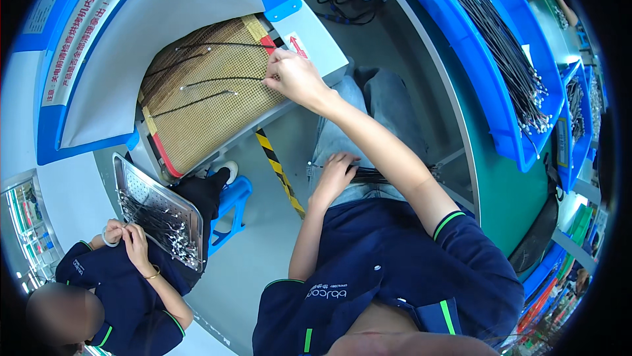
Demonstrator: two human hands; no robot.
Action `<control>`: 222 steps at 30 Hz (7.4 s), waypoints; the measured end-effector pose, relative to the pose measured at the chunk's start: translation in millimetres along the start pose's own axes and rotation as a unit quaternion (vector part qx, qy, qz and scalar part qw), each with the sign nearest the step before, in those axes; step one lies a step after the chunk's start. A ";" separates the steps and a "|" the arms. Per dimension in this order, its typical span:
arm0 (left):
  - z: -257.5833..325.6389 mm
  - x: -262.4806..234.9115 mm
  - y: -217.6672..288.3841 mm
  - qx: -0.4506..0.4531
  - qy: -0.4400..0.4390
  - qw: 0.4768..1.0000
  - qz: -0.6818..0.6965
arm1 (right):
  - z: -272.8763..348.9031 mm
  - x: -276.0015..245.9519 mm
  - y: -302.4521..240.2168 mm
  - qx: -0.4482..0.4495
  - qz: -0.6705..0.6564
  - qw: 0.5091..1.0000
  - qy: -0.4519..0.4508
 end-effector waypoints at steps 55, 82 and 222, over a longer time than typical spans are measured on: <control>0.7 -56.6 15.9 -0.018 0.026 0.999 -0.030 | 225.4 -86.0 76.6 0.162 -0.110 0.966 -0.167; -4.9 -72.6 53.2 0.106 0.188 0.972 -0.089 | 201.7 -106.6 36.3 -0.033 0.035 0.999 -0.025; 13.9 -62.4 -58.4 -0.042 0.357 0.685 0.633 | 168.3 -114.8 43.9 0.012 0.082 0.992 -0.100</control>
Point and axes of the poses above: each hand's wrist, its own z-axis away from the middle knuckle, its own x-axis out of the palm, y = z × x, the point moved 9 cm from there along -z, towards the middle knuckle, and after that the axes turned 3 degrees about x, right-handed, at the moved point
